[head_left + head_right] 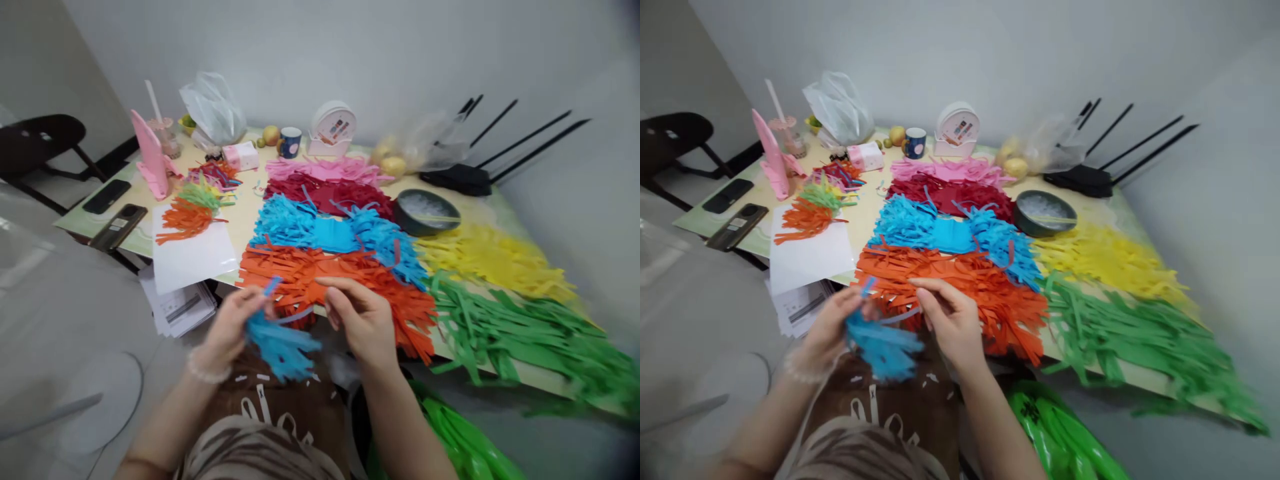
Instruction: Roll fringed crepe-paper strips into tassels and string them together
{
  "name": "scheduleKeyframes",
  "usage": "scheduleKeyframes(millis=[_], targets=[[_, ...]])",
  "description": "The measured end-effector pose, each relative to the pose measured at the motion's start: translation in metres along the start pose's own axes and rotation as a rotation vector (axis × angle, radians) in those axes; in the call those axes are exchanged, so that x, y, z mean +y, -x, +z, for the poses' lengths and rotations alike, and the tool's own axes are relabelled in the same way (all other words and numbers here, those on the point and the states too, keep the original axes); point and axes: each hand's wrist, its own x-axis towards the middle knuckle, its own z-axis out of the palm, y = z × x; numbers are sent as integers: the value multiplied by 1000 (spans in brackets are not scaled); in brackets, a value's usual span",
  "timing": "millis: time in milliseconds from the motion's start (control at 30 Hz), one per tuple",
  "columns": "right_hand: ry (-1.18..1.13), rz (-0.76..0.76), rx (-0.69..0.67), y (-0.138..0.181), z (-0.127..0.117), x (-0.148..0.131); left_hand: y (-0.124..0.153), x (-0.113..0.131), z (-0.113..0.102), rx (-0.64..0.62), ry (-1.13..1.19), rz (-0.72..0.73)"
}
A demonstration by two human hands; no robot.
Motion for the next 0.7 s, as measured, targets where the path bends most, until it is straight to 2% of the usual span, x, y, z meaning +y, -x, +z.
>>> scheduleKeyframes(millis=[33, 67, 133, 167, 200, 233, 300, 333, 400, 467, 533, 600, 700], targets=[[-14, 22, -25, 0, -4, 3, 1, 19, -28, 161, -160, 84], [-19, 40, -42, 0, -8, 7, 1, 40, -59, 389, -352, 269], [-4, 66, -70, -2, -13, 15, -6, 85, -117, 864, -843, 754], [9, 77, -78, -4, -14, 18, -14, 105, -141, 1040, -1086, 912], [24, 87, -83, -7, -13, 20, -26, 122, -159, 1067, -1323, 938], [41, 90, -92, -11, -11, 21, -40, 133, -170, 1019, -1500, 922], [89, 88, -113, -18, -5, 22, -75, 139, -175, 731, -1797, 747], [119, 86, -122, -22, -3, 22, -94, 135, -170, 594, -1899, 667], [194, 79, -126, -29, -5, 22, -128, 118, -157, 439, -1984, 593], [290, 57, -101, -36, -16, 23, -152, 100, -148, 377, -2017, 564], [397, 25, -71, -46, -36, 26, -161, 89, -145, 344, -2044, 538], [511, -15, -38, -65, -62, 27, -156, 89, -146, 314, -2061, 522], [717, -121, 52, -115, -94, 20, -137, 107, -137, 275, -2126, 491]])
